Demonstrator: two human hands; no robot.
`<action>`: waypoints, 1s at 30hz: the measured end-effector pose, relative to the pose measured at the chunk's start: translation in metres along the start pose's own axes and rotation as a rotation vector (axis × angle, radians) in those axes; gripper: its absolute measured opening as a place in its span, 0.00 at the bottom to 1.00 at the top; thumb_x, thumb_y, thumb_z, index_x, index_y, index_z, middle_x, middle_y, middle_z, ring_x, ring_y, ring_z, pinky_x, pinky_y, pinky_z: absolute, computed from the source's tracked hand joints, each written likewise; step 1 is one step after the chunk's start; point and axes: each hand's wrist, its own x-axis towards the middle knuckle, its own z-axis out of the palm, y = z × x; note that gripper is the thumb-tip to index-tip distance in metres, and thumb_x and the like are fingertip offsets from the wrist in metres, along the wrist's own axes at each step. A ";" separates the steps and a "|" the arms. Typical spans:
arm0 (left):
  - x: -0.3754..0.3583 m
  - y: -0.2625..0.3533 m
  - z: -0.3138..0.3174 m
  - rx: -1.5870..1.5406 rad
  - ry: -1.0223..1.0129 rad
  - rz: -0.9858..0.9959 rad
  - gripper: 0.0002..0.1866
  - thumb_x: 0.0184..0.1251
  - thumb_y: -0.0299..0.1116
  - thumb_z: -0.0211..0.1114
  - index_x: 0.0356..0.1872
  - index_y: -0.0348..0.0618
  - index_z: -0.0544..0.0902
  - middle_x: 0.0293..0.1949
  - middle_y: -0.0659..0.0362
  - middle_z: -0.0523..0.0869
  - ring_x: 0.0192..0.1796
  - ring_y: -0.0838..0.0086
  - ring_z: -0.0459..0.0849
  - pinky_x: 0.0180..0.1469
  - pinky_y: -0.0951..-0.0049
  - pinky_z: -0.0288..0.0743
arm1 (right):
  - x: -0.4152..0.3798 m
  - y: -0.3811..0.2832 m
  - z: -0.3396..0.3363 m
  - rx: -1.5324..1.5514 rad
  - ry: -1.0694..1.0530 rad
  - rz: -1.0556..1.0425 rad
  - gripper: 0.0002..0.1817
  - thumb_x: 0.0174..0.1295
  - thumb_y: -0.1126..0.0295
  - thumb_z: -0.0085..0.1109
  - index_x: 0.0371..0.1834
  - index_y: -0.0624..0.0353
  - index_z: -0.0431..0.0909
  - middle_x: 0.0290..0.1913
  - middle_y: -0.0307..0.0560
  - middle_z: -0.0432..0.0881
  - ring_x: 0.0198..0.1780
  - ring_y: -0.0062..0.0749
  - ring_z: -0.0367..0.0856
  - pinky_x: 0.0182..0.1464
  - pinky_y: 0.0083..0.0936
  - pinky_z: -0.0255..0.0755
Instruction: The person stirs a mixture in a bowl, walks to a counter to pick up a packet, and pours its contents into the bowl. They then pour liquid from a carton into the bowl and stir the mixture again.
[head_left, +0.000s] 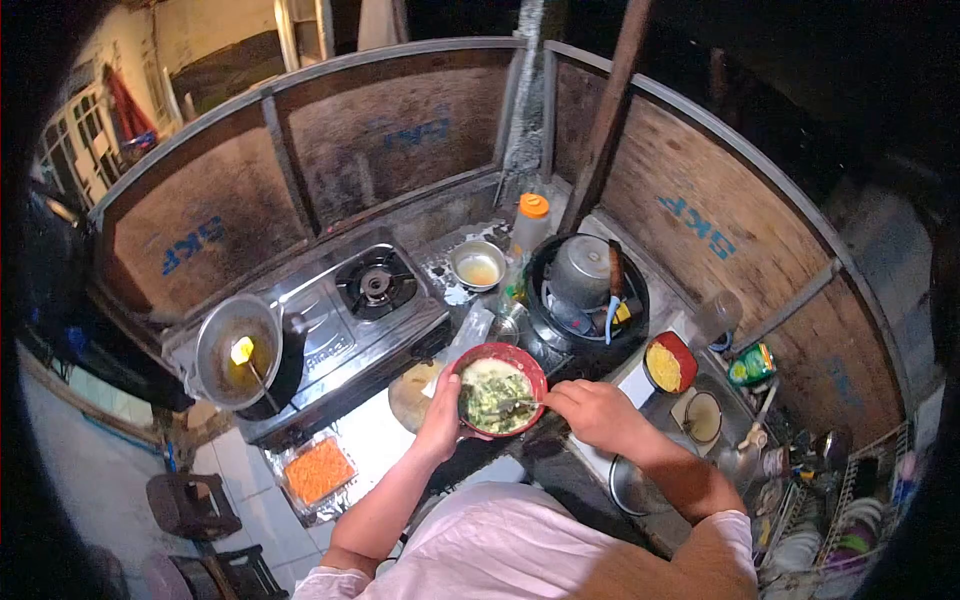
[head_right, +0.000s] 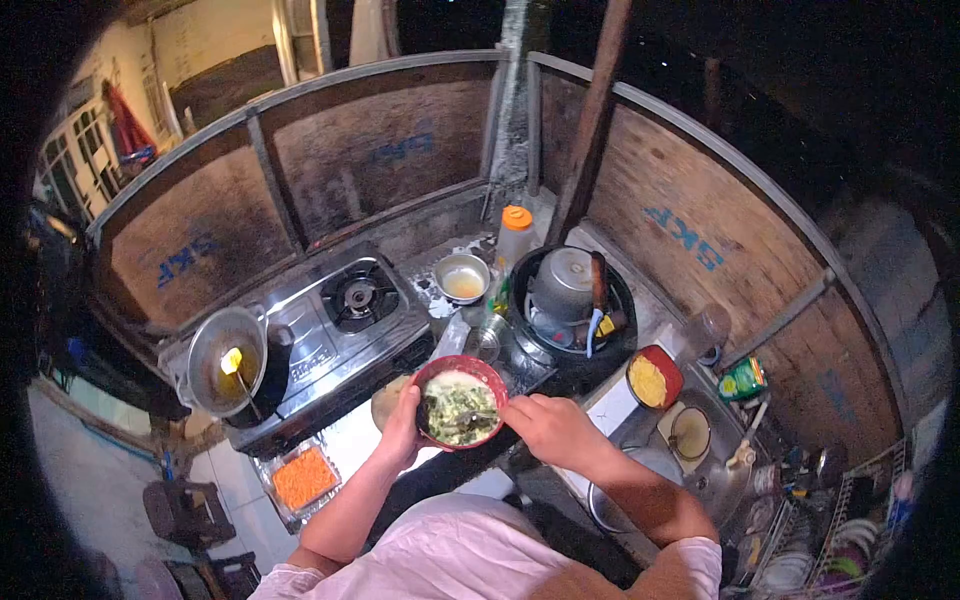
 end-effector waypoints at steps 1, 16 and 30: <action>-0.002 0.002 -0.003 -0.017 0.010 0.008 0.28 0.86 0.53 0.37 0.81 0.59 0.53 0.74 0.51 0.66 0.66 0.54 0.80 0.39 0.50 0.92 | 0.005 -0.004 -0.009 0.008 -0.011 -0.019 0.12 0.55 0.73 0.58 0.43 0.57 0.80 0.40 0.43 0.82 0.42 0.37 0.85 0.40 0.35 0.79; -0.042 -0.006 -0.008 -0.050 0.238 0.266 0.29 0.86 0.54 0.39 0.81 0.57 0.55 0.75 0.51 0.63 0.70 0.56 0.74 0.48 0.52 0.91 | 0.066 -0.018 -0.001 -0.305 0.036 -0.091 0.11 0.53 0.71 0.60 0.40 0.59 0.81 0.32 0.42 0.79 0.33 0.35 0.83 0.34 0.29 0.78; -0.029 -0.051 -0.026 -0.080 0.391 0.264 0.29 0.86 0.51 0.39 0.80 0.49 0.57 0.71 0.49 0.67 0.68 0.58 0.74 0.50 0.60 0.90 | 0.080 -0.007 0.088 0.315 -0.321 0.322 0.08 0.66 0.69 0.59 0.41 0.58 0.85 0.42 0.58 0.87 0.45 0.55 0.87 0.50 0.48 0.80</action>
